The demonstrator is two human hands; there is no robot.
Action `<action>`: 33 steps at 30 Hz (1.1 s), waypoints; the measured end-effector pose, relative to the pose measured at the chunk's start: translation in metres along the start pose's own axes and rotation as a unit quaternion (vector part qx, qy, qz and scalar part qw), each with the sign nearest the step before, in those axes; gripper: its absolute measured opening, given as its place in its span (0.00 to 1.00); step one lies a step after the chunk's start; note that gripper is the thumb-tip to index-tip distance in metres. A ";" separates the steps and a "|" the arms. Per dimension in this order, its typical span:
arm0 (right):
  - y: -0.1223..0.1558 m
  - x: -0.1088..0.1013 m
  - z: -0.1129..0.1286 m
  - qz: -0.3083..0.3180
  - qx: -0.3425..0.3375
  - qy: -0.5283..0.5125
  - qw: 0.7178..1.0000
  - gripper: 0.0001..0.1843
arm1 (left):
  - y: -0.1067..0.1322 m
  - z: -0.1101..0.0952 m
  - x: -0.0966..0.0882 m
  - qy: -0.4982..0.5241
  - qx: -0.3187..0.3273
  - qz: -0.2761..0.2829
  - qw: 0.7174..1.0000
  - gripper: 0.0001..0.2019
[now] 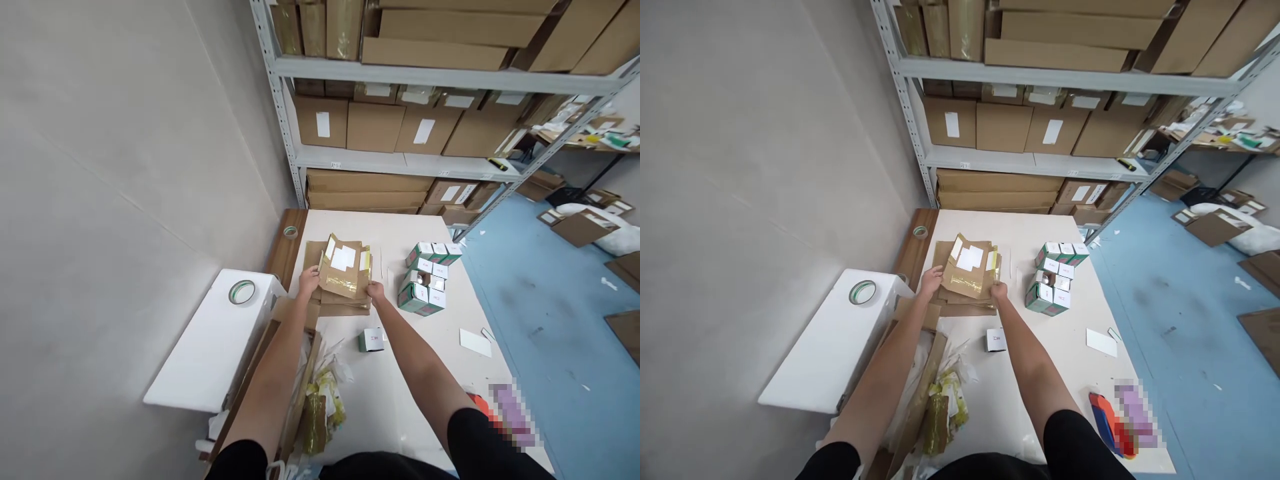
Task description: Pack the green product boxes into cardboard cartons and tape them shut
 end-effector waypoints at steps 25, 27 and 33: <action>0.196 -0.267 -0.046 -0.051 -0.115 -0.233 0.964 0.18 | 0.293 0.000 0.140 0.064 0.222 0.043 0.972 0.20; 0.215 -0.280 -0.083 -0.038 -0.082 -0.249 0.964 0.18 | 0.320 0.025 0.152 0.056 0.207 0.049 0.976 0.19; 0.258 -0.289 -0.187 0.012 -0.007 -0.228 0.974 0.18 | 0.391 0.093 0.162 0.006 0.133 0.032 0.991 0.14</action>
Point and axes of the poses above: each hand's wrist, its own y-axis away from the middle knuckle, its own x-axis out of the palm, z = x × y, the point moved 1 cm from there along -y, towards the middle knuckle, and after that the axes turned 6 degrees about y, right-handed, at the moved point
